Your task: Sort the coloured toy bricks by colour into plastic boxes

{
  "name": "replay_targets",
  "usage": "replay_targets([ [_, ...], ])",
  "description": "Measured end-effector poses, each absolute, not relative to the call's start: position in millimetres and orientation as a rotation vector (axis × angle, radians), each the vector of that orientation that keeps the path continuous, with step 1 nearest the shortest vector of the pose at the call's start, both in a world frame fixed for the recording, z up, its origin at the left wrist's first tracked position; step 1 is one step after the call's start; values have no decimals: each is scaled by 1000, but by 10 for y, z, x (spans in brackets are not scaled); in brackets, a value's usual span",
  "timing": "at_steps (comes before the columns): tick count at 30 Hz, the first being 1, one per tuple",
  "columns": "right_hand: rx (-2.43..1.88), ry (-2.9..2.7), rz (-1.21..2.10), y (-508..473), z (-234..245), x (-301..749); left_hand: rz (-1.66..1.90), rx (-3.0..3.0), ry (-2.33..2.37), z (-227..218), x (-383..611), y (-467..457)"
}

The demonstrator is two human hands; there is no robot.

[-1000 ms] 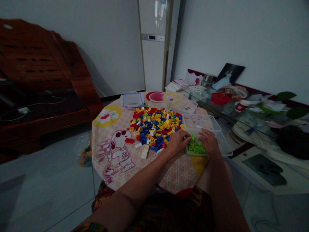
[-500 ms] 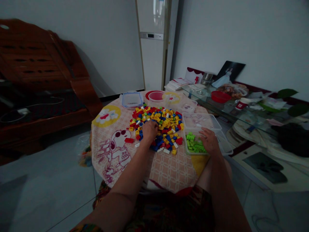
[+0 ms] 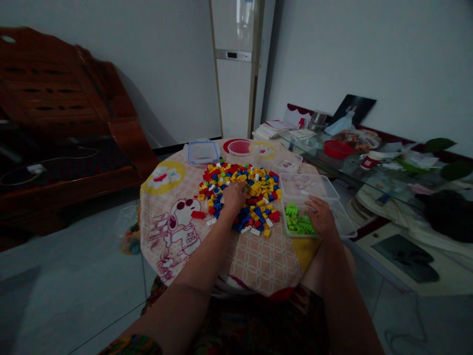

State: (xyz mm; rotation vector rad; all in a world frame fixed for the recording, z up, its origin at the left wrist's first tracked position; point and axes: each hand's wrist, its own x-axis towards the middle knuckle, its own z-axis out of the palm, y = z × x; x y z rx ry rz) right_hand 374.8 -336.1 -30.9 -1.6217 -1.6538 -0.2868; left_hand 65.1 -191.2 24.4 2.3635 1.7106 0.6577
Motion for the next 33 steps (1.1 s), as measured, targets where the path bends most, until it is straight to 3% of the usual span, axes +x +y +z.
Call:
replay_targets([
  [24,-1643,-1675,-259,-3362,-298,3766,680,2420,1634,130,712,-1831],
  [33,-1635,-1655,-301,-3369,-305,3745,891,2308,1552,240,681,-1872],
])
